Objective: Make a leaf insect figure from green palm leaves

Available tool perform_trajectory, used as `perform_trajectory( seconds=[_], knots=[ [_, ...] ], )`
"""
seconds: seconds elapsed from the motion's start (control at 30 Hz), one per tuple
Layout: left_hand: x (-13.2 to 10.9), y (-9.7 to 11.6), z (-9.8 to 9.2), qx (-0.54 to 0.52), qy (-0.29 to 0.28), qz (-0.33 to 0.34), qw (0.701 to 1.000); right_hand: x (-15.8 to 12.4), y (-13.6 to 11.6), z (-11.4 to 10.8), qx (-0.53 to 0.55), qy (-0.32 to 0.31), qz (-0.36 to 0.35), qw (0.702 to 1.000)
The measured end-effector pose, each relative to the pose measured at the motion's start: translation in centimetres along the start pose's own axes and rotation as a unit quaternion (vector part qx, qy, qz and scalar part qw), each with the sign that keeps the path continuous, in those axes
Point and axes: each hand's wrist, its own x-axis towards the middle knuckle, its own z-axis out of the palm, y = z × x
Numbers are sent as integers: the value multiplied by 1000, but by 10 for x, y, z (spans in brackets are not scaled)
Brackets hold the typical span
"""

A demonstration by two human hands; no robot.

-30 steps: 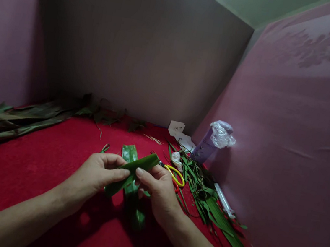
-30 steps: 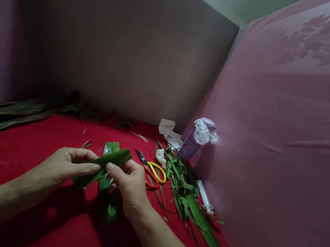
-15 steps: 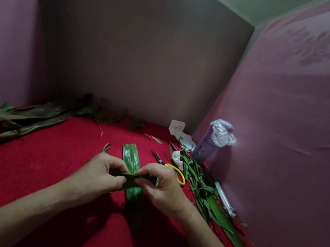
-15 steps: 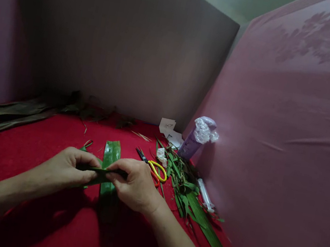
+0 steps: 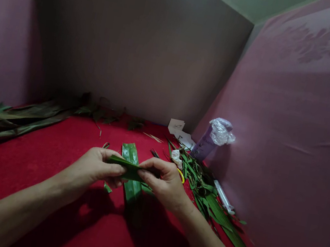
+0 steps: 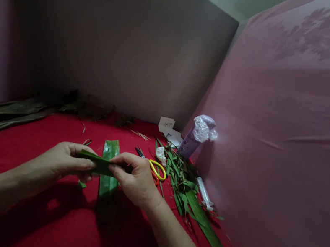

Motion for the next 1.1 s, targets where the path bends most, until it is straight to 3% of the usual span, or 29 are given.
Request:
perform_trajectory(
  seconds=[0.27, 0.5, 0.87, 1.1],
  knots=[
    [-2, 7, 3, -12, 15, -16, 1000, -1, -2, -4, -65, -8, -127, 990],
    [-3, 7, 3, -67, 3, -35, 997, -2, -1, -6, -149, -13, -178, 973],
    [-6, 18, -3, -108, -94, -30, 989, -1, 4, -9, -247, 28, -248, 936],
    [-4, 9, -3, -91, -42, -46, 994, -1, 3, -8, -296, -3, -283, 912]
  ],
)
